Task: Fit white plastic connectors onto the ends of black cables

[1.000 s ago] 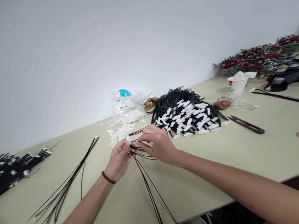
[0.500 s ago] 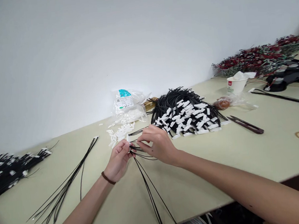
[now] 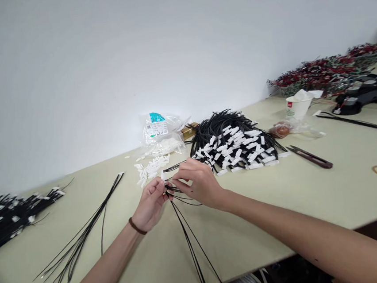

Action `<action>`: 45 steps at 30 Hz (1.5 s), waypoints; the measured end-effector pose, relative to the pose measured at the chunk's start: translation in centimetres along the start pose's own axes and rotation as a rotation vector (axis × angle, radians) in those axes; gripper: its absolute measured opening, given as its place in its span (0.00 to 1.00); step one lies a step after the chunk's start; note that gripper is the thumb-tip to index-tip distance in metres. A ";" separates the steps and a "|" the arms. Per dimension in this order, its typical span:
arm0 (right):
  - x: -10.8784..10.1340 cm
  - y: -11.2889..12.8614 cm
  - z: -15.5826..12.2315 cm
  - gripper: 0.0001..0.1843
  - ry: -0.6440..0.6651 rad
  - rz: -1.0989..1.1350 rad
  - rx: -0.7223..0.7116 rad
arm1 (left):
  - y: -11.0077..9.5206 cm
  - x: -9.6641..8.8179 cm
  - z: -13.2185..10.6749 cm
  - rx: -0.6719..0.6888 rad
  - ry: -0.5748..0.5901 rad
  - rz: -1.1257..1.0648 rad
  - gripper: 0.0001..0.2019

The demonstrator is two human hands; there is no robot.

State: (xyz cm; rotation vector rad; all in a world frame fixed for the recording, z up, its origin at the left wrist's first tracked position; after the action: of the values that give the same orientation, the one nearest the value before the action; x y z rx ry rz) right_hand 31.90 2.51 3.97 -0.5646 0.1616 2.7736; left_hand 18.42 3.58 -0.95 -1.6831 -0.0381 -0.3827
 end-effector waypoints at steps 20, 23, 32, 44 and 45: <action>0.6 1.8 -0.4 0.08 0.102 -0.204 -0.265 | 0.0 -1.2 0.5 0.015 -0.101 -0.133 0.11; 0.6 1.4 -0.4 0.08 0.100 -0.212 -0.249 | 0.0 -1.3 0.6 0.012 -0.105 -0.141 0.11; 0.4 0.5 -0.4 0.10 0.076 -0.210 -0.212 | -0.3 -1.0 0.5 -0.005 -0.091 -0.116 0.10; 1.2 1.8 -0.4 0.09 0.140 -0.077 -0.303 | 0.1 -1.3 0.6 -0.019 -0.095 -0.165 0.09; 1.3 2.0 -0.5 0.09 0.150 -0.069 -0.316 | 0.1 -1.3 0.6 -0.021 -0.095 -0.164 0.09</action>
State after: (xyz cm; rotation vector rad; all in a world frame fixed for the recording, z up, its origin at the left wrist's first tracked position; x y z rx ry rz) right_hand 30.26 0.92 3.10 -0.8387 -0.2638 2.7045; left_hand 17.40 4.38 -1.45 -1.7230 -0.2446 -0.4264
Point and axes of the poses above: each hand's wrist, its own z-axis towards the middle knuckle, its own x-axis out of the palm, y = z × x, the point moved 6 cm from there along z, towards the middle knuckle, and after that the axes turned 11 degrees about -x, right-handed, at the moved point
